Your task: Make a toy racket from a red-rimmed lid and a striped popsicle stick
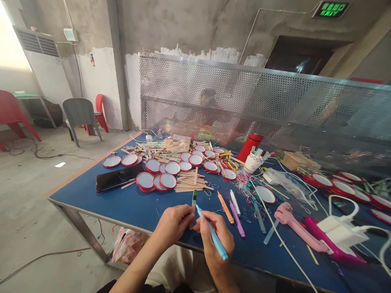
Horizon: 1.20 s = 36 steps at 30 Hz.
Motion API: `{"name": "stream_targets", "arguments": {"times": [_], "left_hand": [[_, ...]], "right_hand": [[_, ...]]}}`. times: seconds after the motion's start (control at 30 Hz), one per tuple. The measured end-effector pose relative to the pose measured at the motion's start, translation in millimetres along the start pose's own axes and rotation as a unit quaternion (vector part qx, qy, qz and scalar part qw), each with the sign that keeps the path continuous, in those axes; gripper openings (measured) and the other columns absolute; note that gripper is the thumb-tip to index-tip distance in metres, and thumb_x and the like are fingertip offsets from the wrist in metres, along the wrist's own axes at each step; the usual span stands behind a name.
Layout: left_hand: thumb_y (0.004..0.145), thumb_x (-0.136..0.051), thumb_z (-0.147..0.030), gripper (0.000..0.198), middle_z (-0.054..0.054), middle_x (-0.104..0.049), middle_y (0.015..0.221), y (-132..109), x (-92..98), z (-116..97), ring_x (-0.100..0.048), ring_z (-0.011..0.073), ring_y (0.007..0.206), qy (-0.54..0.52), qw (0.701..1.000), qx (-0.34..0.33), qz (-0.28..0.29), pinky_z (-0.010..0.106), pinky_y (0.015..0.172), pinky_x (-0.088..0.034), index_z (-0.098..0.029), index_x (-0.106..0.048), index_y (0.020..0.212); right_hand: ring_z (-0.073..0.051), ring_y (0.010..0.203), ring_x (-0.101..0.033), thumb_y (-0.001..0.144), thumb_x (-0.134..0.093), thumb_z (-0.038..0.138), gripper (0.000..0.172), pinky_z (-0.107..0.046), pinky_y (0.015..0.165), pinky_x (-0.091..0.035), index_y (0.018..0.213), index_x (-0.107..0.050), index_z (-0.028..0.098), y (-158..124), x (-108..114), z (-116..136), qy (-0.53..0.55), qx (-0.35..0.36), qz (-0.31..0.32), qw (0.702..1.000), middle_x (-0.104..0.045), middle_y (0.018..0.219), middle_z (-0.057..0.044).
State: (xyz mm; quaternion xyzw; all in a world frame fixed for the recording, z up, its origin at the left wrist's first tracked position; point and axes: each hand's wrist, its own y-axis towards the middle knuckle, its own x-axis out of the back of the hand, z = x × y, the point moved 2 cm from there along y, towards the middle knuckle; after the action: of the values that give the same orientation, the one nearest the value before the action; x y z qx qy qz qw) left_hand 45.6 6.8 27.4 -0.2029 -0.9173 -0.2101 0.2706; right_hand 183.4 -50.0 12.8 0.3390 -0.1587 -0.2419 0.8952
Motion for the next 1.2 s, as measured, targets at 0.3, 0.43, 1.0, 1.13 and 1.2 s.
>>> {"name": "stream_targets", "arguments": {"times": [0.3, 0.43, 1.0, 1.13, 1.2], "left_hand": [[0.095, -0.049, -0.024, 0.028, -0.002, -0.063, 0.067, 0.5, -1.1, 2.0, -0.056, 0.0142, 0.063, 0.004, 1.000, -0.003, -0.001, 0.023, 0.063, -0.042, -0.022, -0.053, 0.067], [0.095, -0.049, -0.027, 0.025, -0.001, -0.064, 0.069, 0.5, -0.8, 1.4, -0.058, 0.0153, 0.065, -0.001, 1.000, -0.004, 0.000, 0.024, 0.063, -0.043, -0.022, -0.056, 0.071], [0.095, -0.049, -0.027, 0.027, -0.001, -0.066, 0.068, -0.2, -0.8, 0.3, -0.059, 0.0150, 0.063, 0.007, 1.000, -0.002, -0.008, 0.023, 0.062, -0.043, -0.023, -0.052, 0.069], [0.095, -0.048, -0.027, 0.027, -0.001, -0.066, 0.068, -0.2, -0.7, 0.0, -0.060, 0.0155, 0.063, 0.010, 1.000, 0.002, -0.009, 0.023, 0.063, -0.043, -0.024, -0.051, 0.068], [0.095, -0.048, -0.027, 0.026, -0.001, -0.066, 0.069, -0.2, -0.5, -0.1, -0.060, 0.0157, 0.064, 0.017, 1.000, 0.005, -0.007, 0.023, 0.063, -0.043, -0.024, -0.052, 0.069]], "right_hand": [[-0.015, 0.052, -0.073, 0.101, -0.059, 0.035, 0.017, -0.023, 0.052, -0.061, 0.098, -0.069, 0.022, -1.0, -0.5, -3.4, -0.012, -0.006, -0.007, 1.000, -0.078, 0.078, -0.001], [-0.015, 0.055, -0.074, 0.100, -0.061, 0.033, 0.013, -0.024, 0.054, -0.062, 0.098, -0.069, 0.023, -1.6, -0.8, -3.2, -0.021, 0.021, 0.015, 0.999, -0.078, 0.078, 0.000], [-0.016, 0.055, -0.074, 0.099, -0.060, 0.031, 0.013, -0.025, 0.053, -0.061, 0.096, -0.069, 0.023, -3.2, 0.3, -4.0, -0.039, 0.014, 0.007, 0.999, -0.078, 0.077, -0.001], [-0.015, 0.053, -0.073, 0.100, -0.059, 0.030, 0.013, -0.023, 0.053, -0.061, 0.097, -0.069, 0.023, -2.2, 0.9, -3.0, -0.033, 0.023, -0.002, 0.999, -0.077, 0.076, 0.000], [-0.015, 0.056, -0.074, 0.099, -0.060, 0.029, 0.011, -0.024, 0.053, -0.061, 0.096, -0.069, 0.023, -1.7, 0.2, -2.3, -0.032, 0.034, 0.009, 0.999, -0.077, 0.076, 0.000]]}}
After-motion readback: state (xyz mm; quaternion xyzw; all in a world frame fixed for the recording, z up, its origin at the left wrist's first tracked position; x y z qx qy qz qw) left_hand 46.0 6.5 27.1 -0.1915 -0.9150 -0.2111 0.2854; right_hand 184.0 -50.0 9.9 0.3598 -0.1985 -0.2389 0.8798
